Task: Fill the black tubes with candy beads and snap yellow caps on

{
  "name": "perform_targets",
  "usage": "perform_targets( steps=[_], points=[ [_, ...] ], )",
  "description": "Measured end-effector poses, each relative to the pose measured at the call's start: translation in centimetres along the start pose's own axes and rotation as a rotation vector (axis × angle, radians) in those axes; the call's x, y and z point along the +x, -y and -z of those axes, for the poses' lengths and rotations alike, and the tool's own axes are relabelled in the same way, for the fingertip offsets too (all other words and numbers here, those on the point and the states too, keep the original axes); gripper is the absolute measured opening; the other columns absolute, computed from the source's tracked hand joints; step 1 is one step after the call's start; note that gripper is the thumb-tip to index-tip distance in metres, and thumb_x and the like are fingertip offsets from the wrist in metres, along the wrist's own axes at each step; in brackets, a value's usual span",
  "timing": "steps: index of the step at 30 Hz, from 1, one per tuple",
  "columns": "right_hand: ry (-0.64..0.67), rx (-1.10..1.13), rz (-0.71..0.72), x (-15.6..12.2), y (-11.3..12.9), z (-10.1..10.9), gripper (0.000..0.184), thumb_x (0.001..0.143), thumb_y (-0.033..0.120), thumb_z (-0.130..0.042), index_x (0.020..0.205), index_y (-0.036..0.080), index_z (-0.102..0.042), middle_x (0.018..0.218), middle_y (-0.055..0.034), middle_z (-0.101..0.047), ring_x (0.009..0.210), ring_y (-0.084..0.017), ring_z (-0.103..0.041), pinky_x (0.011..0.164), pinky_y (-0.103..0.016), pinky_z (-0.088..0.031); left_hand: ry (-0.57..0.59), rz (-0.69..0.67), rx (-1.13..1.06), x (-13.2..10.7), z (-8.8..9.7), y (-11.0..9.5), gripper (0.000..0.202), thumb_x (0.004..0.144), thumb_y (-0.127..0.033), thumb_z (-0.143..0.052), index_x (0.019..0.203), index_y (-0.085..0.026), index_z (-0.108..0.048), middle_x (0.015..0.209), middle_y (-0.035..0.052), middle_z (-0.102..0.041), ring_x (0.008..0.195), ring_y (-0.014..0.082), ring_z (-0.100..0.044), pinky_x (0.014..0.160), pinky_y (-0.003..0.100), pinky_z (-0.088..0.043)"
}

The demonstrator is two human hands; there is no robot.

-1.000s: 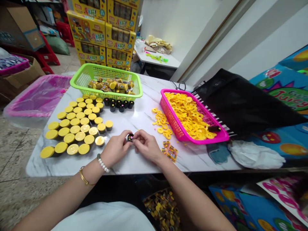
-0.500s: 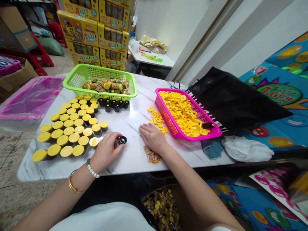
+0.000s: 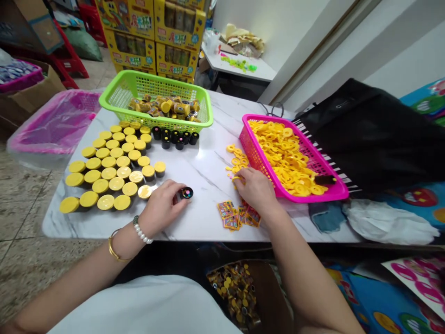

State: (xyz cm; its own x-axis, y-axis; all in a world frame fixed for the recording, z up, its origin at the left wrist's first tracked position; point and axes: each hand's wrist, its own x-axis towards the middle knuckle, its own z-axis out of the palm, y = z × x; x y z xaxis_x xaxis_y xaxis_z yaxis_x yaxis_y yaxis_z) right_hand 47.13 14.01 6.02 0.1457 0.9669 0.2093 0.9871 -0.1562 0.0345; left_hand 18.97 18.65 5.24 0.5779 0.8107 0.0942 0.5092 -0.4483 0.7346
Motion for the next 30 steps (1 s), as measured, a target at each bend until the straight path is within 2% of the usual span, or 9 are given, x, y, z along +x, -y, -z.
perform_targets(
  steps=[4, 7, 11, 14, 17, 21, 25, 26, 30],
  points=[
    [-0.158, -0.012, 0.043, -0.1, 1.7, 0.2, 0.022, 0.091, 0.028, -0.053, 0.088, 0.018, -0.073, 0.088, -0.0094, -0.074, 0.086, -0.026, -0.067, 0.074, -0.037, -0.051, 0.012, 0.007, -0.005, -0.1, 0.0, -0.1, 0.024, 0.085, -0.021, -0.065, 0.108, -0.015, -0.064, 0.098, 0.0063, -0.061, 0.085, 0.0183, -0.06, 0.086, 0.035, -0.051],
    [-0.266, 0.032, 0.088, -0.5, 4.3, 0.2, 0.022, 0.093, 0.028, -0.053, 0.09, 0.019, -0.074, 0.09, -0.0096, -0.073, 0.089, -0.026, -0.066, 0.081, -0.039, -0.052, -0.011, -0.002, -0.005, -0.2, 0.0, -0.1, 0.022, 0.084, -0.021, -0.065, 0.104, -0.014, -0.062, 0.097, 0.0068, -0.06, 0.084, 0.0188, -0.059, 0.085, 0.035, -0.052],
    [-0.143, 0.146, 0.245, -1.8, 8.2, 0.2, 0.025, 0.093, 0.028, -0.054, 0.11, 0.019, -0.07, 0.095, -0.0119, -0.07, 0.091, -0.027, -0.063, 0.083, -0.041, -0.054, -0.076, 0.013, 0.014, -0.3, -0.1, -0.1, 0.02, 0.083, -0.021, -0.065, 0.101, -0.014, -0.059, 0.099, 0.0076, -0.058, 0.086, 0.0201, -0.059, 0.085, 0.036, -0.051],
    [-0.036, 0.256, 0.332, -3.1, 9.8, 0.6, 0.029, 0.093, 0.028, -0.054, 0.117, 0.017, -0.067, 0.106, -0.0143, -0.068, 0.097, -0.026, -0.064, 0.086, -0.04, -0.055, -0.066, 0.021, 0.018, -0.4, -0.2, 0.0, 0.02, 0.083, -0.02, -0.063, 0.102, -0.014, -0.058, 0.1, 0.0083, -0.057, 0.092, 0.0215, -0.059, 0.087, 0.037, -0.051],
    [-0.007, 0.313, 0.338, -3.8, 9.9, 0.9, 0.026, 0.094, 0.029, -0.053, 0.113, 0.019, -0.069, 0.11, -0.014, -0.067, 0.099, -0.025, -0.065, 0.086, -0.04, -0.056, -0.046, 0.023, 0.012, -0.4, -0.3, 0.0, 0.02, 0.084, -0.02, -0.063, 0.102, -0.015, -0.057, 0.101, 0.0078, -0.057, 0.094, 0.0214, -0.058, 0.087, 0.036, -0.051],
    [-0.039, 0.347, 0.248, -3.2, 9.4, 0.3, 0.036, 0.089, 0.038, -0.061, 0.12, 0.02, -0.066, 0.109, -0.0141, -0.067, 0.1, -0.029, -0.063, 0.087, -0.046, -0.054, -0.039, 0.023, 0.01, -0.4, -0.3, 0.1, 0.021, 0.085, -0.021, -0.063, 0.104, -0.016, -0.057, 0.101, 0.007, -0.058, 0.095, 0.0209, -0.059, 0.087, 0.036, -0.051],
    [-0.032, 0.383, 0.221, -1.6, 8.6, -0.4, 0.018, 0.089, 0.036, -0.062, 0.09, 0.021, -0.073, 0.088, -0.0096, -0.069, 0.088, -0.026, -0.064, 0.082, -0.043, -0.054, 0.025, 0.055, 0.026, -0.3, -0.1, -0.1, 0.02, 0.085, -0.026, -0.066, 0.101, -0.014, -0.063, 0.099, 0.0072, -0.057, 0.09, 0.0208, -0.059, 0.084, 0.035, -0.051],
    [-0.017, 0.388, 0.232, -1.3, 8.4, -0.3, 0.018, 0.088, 0.036, -0.063, 0.089, 0.021, -0.073, 0.088, -0.0093, -0.07, 0.087, -0.026, -0.065, 0.082, -0.043, -0.053, 0.043, 0.065, 0.027, -0.3, 0.0, -0.1, 0.021, 0.085, -0.027, -0.066, 0.101, -0.014, -0.065, 0.099, 0.0071, -0.057, 0.089, 0.0208, -0.059, 0.083, 0.034, -0.051],
    [0.056, 0.43, 0.316, -0.8, 7.1, 1.2, 0.036, 0.088, 0.039, -0.064, 0.118, 0.021, -0.067, 0.111, -0.0119, -0.07, 0.101, -0.028, -0.066, 0.089, -0.045, -0.054, 0.064, 0.085, 0.024, -0.3, 0.2, -0.3, 0.023, 0.085, -0.028, -0.067, 0.103, -0.014, -0.066, 0.1, 0.0071, -0.058, 0.089, 0.021, -0.059, 0.082, 0.034, -0.051]
  ],
)
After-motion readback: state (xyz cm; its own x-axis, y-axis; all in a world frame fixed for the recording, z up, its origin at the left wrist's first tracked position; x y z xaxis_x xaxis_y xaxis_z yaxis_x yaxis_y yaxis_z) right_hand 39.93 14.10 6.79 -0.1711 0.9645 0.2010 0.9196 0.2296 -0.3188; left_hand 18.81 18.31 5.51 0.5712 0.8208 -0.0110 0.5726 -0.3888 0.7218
